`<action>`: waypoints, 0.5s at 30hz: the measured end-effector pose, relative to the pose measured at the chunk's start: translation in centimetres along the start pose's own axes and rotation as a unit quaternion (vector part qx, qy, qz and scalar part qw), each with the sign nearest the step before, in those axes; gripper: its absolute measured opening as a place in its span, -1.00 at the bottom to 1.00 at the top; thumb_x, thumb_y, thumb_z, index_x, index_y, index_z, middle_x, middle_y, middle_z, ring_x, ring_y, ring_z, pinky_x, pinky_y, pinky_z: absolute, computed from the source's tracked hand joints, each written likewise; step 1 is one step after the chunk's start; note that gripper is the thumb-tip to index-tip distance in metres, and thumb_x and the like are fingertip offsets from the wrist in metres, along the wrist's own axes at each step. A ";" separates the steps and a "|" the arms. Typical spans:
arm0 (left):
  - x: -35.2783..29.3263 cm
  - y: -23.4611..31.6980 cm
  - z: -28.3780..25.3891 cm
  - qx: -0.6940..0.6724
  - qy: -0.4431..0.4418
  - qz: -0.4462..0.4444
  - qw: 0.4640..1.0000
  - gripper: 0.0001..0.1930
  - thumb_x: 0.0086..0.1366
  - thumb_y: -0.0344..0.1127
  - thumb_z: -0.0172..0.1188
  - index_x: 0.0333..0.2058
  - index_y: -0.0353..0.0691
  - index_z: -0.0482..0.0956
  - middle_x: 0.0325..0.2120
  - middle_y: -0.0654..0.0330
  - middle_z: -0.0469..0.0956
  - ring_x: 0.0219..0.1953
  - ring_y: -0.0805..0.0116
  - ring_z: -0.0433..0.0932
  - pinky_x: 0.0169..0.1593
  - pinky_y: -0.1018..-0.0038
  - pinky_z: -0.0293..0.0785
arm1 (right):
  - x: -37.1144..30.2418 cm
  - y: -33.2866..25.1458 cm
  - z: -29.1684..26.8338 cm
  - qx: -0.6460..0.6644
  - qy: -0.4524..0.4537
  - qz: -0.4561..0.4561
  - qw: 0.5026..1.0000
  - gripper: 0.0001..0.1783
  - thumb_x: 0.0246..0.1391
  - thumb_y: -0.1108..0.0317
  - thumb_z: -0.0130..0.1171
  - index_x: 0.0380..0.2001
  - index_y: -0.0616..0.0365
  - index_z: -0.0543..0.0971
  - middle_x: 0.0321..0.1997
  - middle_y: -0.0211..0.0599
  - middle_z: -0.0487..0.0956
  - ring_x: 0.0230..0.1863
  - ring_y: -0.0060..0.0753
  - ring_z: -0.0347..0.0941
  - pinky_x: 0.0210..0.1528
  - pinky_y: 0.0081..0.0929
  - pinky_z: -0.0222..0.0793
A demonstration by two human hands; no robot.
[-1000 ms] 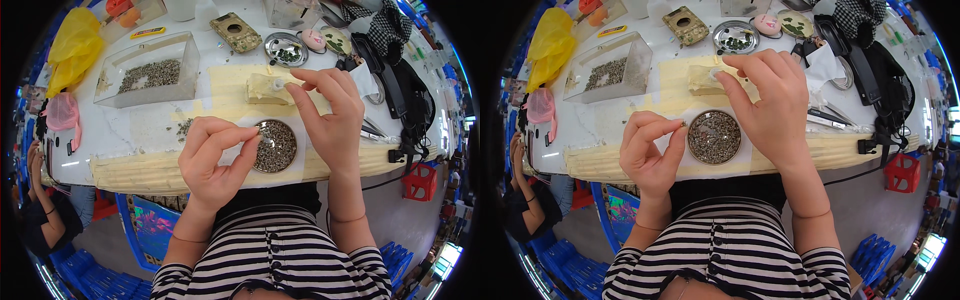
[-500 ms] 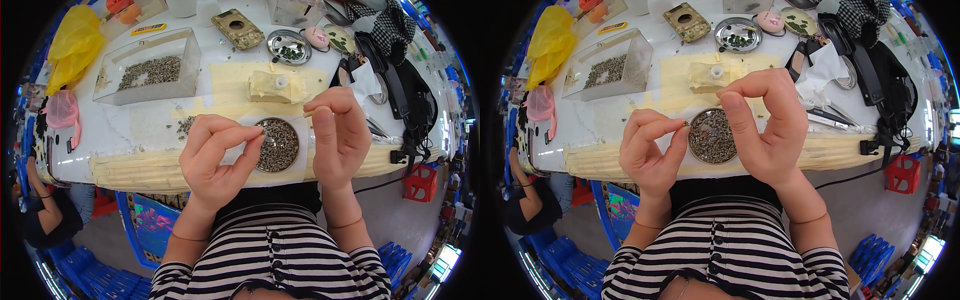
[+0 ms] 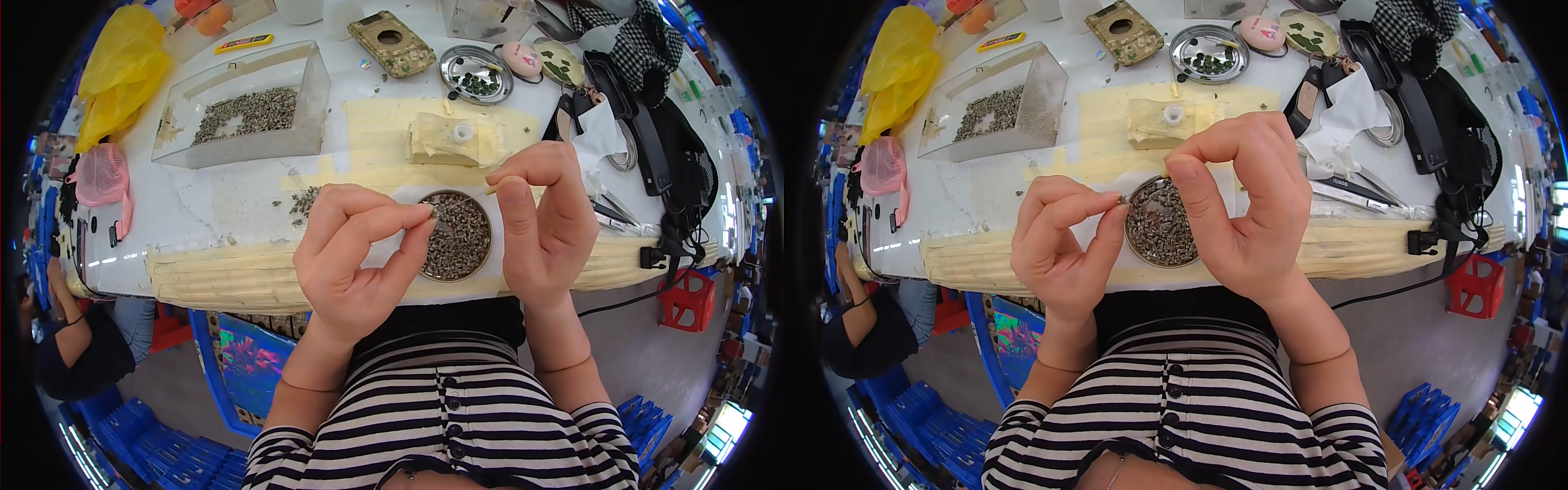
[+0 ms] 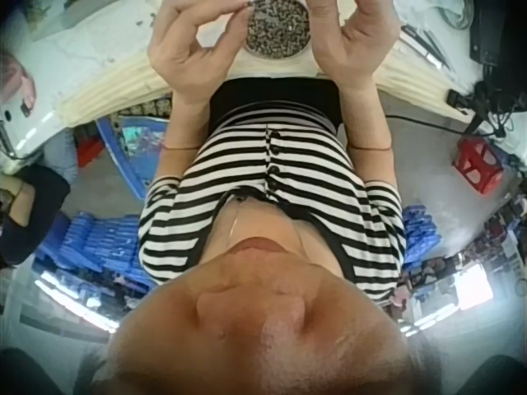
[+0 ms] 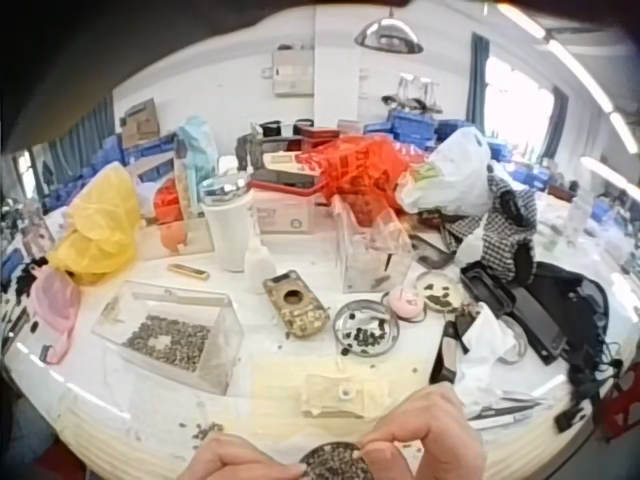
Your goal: Assemble small plastic components and adhesive parts onto toy tank models at a workbench.
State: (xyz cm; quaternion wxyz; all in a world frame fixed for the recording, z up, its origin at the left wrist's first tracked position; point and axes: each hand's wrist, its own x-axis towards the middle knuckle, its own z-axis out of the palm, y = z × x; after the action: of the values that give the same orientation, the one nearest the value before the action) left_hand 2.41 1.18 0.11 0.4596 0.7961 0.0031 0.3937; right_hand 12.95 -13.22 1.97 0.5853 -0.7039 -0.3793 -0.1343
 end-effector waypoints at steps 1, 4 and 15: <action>0.0 0.0 0.0 0.000 0.001 0.000 1.000 -0.77 -0.02 -0.69 0.36 -0.33 -0.35 0.65 -0.42 0.20 0.50 -0.34 0.38 0.45 -0.25 0.54 0.35 | 0.0 0.1 0.0 -0.001 0.000 -0.003 1.000 -0.91 0.05 0.49 0.27 -0.46 0.22 0.55 -0.46 -0.34 0.53 -0.36 -0.31 0.36 -0.28 -0.47 0.28; 0.0 -0.1 0.0 -0.002 0.002 0.001 1.000 -0.77 -0.02 -0.69 0.36 -0.33 -0.35 0.65 -0.42 0.20 0.50 -0.34 0.38 0.45 -0.25 0.54 0.34 | -0.1 0.1 0.0 -0.002 -0.001 0.002 1.000 -0.91 0.06 0.48 0.26 -0.45 0.22 0.54 -0.45 -0.34 0.53 -0.36 -0.32 0.36 -0.27 -0.48 0.28; 0.1 -0.3 0.2 0.005 0.027 0.013 1.000 -0.75 -0.09 -0.63 0.42 -0.37 -0.28 0.68 -0.48 0.22 0.53 -0.44 0.34 0.47 -0.36 0.51 0.37 | 2.8 0.9 -1.5 -0.216 0.059 -0.134 0.965 -0.91 0.00 0.48 0.32 -0.46 0.15 0.57 -0.41 -0.43 0.54 -0.37 -0.36 0.35 -0.30 -0.49 0.24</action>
State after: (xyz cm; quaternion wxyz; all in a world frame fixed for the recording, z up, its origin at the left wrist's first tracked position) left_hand 2.66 1.25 -0.10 0.4500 0.7873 0.0070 0.4214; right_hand 15.87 -13.62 3.50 0.4171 -0.7472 -0.3972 -0.3315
